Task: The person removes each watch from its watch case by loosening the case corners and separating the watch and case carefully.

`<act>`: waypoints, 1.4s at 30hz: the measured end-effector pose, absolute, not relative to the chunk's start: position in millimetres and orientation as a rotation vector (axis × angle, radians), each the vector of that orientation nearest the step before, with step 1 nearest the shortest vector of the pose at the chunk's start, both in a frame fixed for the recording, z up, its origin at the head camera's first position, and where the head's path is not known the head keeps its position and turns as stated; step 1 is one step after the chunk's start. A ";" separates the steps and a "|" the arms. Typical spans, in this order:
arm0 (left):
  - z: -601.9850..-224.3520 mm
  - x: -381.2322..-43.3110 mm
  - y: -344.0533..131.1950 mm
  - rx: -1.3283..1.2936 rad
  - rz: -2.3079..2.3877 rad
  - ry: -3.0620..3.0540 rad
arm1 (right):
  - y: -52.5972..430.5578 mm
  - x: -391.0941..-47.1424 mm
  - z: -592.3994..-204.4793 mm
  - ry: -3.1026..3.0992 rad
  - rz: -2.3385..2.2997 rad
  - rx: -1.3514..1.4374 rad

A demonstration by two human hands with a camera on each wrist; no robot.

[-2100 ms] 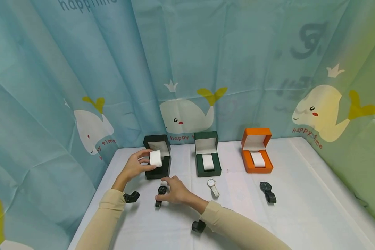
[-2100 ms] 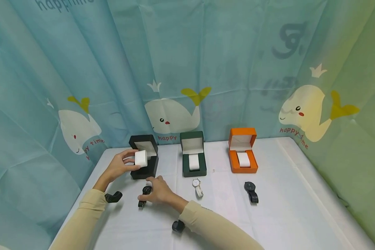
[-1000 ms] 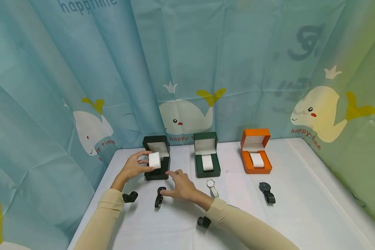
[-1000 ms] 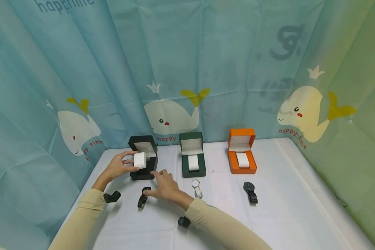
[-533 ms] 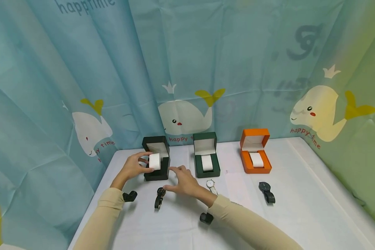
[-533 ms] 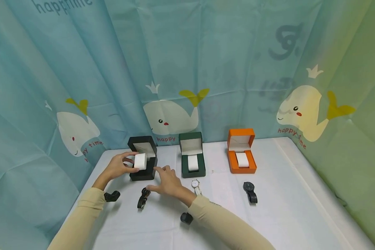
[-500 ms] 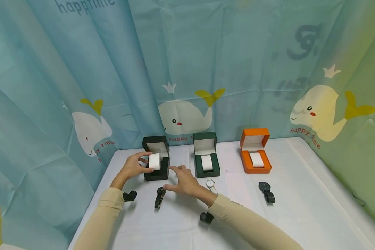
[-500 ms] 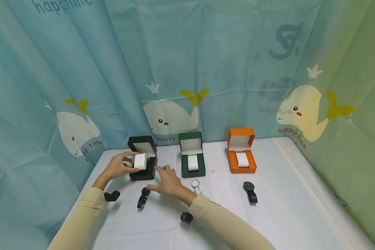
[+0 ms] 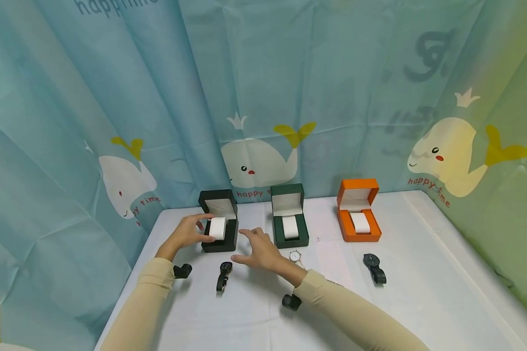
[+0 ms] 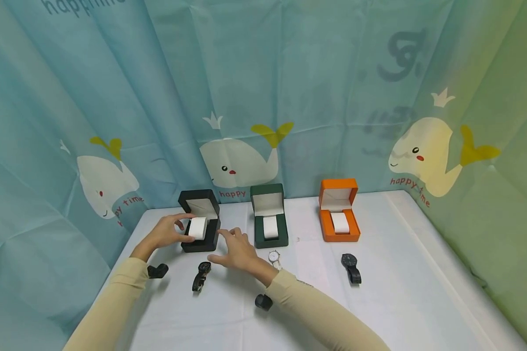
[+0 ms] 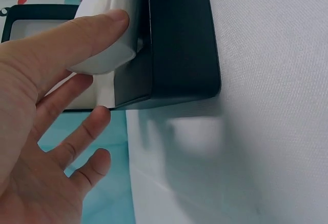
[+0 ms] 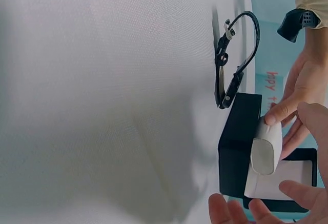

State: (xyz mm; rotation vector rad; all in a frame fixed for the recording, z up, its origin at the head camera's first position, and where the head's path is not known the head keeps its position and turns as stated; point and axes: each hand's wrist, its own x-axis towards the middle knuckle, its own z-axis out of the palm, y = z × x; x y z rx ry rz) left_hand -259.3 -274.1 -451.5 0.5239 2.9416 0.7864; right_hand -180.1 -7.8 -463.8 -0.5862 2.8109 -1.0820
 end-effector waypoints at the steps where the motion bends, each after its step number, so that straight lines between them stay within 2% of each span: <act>1: -451.0 -259.7 -273.7 0.525 0.775 2.939 | -7.4 -180.1 -463.5 2.809 -1.086 -0.583; 19: -448.2 -263.0 -266.5 0.485 0.719 2.899 | -3.3 -181.2 -462.6 2.823 -1.099 -0.586; 42: -455.9 -266.2 -260.7 0.701 0.651 2.949 | 0.2 -181.4 -459.6 2.816 -1.117 -0.573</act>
